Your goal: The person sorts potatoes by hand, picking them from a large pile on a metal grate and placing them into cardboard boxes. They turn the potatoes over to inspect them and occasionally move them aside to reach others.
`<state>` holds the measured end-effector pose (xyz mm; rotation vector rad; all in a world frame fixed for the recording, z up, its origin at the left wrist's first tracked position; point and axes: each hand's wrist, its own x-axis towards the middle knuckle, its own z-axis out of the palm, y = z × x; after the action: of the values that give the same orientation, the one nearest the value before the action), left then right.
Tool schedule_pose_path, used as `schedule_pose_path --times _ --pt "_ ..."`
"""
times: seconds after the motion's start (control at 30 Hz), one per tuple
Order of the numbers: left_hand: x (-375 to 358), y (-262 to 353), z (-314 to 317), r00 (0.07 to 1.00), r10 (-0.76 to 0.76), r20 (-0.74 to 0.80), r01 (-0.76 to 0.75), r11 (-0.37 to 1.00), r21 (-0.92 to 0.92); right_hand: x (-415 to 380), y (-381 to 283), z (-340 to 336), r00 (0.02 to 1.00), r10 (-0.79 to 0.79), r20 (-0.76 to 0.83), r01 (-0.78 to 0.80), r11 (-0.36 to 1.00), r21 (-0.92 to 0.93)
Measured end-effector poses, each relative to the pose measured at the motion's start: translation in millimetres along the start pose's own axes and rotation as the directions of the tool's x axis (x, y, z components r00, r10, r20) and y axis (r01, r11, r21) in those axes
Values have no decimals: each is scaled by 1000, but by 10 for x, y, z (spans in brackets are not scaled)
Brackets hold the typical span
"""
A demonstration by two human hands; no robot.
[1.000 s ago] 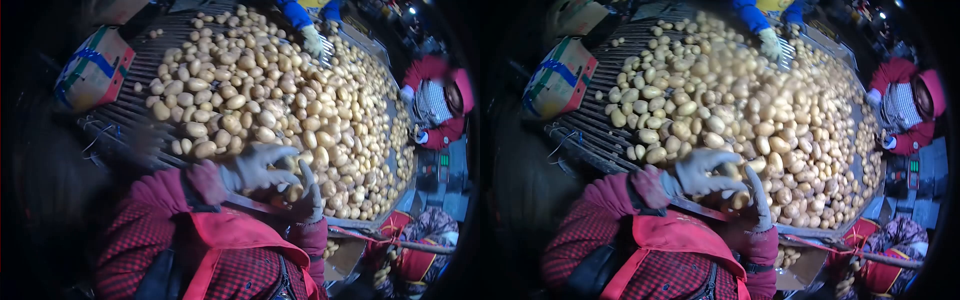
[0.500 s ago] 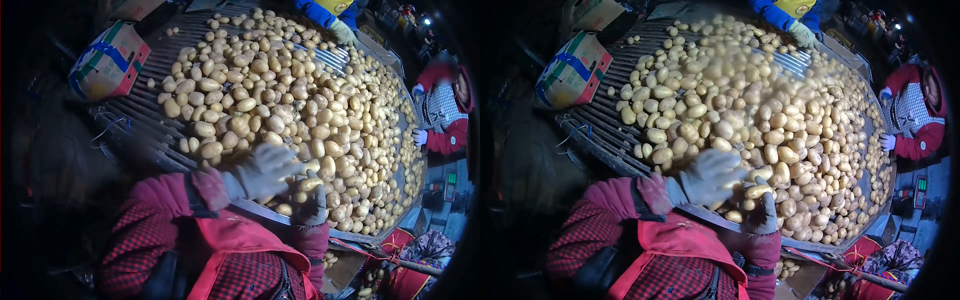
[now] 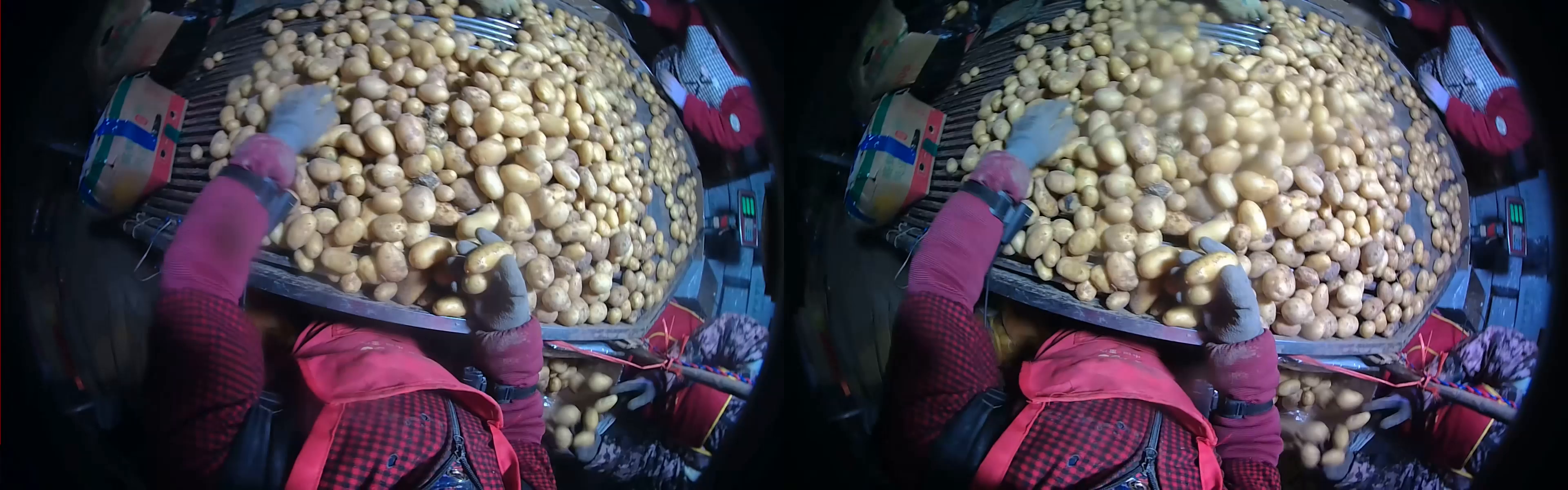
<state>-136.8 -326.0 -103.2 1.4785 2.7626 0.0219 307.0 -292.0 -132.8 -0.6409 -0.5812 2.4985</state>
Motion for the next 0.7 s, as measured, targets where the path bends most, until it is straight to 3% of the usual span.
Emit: schedule_pose_path --times 0.03,0.1,0.13,0.2,0.3,0.43,0.6,0.63,0.7 --pt "51 -164 50 1000 15 6 -15 1000 -3 15 8 -55 999 -7 45 7 1000 12" --pt "52 -447 143 965 55 -256 -38 997 72 28 -2 -62 1000 -14 17 14 1000 0" --pt "3 -528 151 966 59 -252 -42 996 75 31 -10 -55 999 -20 49 20 1000 -9" --pt "-271 -510 -10 952 69 -297 -98 992 -84 32 -17 -34 997 -21 70 23 999 -29" --pt "-691 -388 -110 953 101 -286 -170 959 -226 28 -62 4 998 9 66 -10 1000 18" --pt "-887 75 -152 911 244 -332 -320 927 -195 50 -71 -39 997 60 41 -60 998 0" --pt "-642 815 -133 747 624 -228 -643 766 -13 43 -83 -26 998 55 29 -55 998 -21" --pt "-547 869 -63 741 632 -229 -651 759 -13 42 -77 -22 999 44 31 -43 999 -28" --pt "-328 979 143 817 554 -160 -560 828 7 25 -86 -13 1000 18 23 -18 999 -29"
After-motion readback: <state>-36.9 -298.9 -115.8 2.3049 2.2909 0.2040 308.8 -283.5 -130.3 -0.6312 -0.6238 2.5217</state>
